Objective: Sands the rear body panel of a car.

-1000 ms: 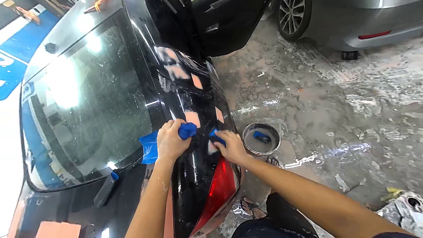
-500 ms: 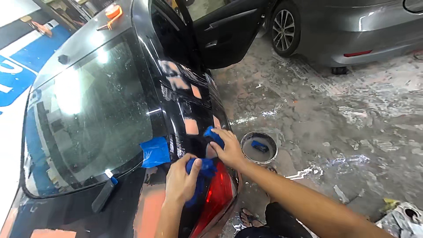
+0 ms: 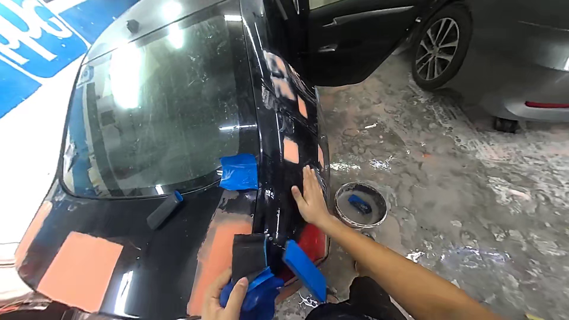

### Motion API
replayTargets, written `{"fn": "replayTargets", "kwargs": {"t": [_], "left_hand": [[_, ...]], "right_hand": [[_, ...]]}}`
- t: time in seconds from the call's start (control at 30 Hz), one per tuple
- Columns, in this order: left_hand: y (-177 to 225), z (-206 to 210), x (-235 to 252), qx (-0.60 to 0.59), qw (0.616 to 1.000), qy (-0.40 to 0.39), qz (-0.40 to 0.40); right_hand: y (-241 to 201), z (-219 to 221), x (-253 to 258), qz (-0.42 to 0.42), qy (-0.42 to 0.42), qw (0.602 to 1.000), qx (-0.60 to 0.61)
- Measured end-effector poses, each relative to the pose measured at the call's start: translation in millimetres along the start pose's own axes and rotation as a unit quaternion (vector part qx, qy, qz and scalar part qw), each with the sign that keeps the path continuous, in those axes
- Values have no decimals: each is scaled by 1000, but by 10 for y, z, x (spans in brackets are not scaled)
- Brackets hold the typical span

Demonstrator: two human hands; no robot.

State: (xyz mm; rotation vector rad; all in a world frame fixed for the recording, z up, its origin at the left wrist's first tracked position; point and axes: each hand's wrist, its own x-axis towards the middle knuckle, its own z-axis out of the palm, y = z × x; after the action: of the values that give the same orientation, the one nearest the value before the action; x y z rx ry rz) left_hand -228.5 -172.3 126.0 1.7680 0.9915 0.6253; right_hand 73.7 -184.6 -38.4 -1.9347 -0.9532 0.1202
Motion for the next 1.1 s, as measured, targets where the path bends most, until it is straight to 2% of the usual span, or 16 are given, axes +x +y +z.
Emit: {"fn": "replayTargets", "kwargs": {"t": [0.1, 0.17, 0.27, 0.47, 0.93, 1.1], "left_hand": [[-100, -26, -30, -7, 999, 38, -7], [-196, 57, 68, -21, 998, 50, 44], [-429, 143, 211, -24, 989, 56, 136], [-557, 66, 251, -82, 980, 24, 178], [-726, -10, 271, -131, 969, 13, 208], [-734, 3, 279, -124, 968, 18, 219]], "right_hand": [[48, 232, -10, 105, 35, 993, -38], [18, 243, -71, 151, 42, 987, -34], [68, 237, -82, 157, 33, 987, -29], [181, 206, 129, 171, 14, 985, -20], [-261, 236, -582, 50, 35, 998, -3], [-502, 176, -990, 42, -32, 998, -33]]}}
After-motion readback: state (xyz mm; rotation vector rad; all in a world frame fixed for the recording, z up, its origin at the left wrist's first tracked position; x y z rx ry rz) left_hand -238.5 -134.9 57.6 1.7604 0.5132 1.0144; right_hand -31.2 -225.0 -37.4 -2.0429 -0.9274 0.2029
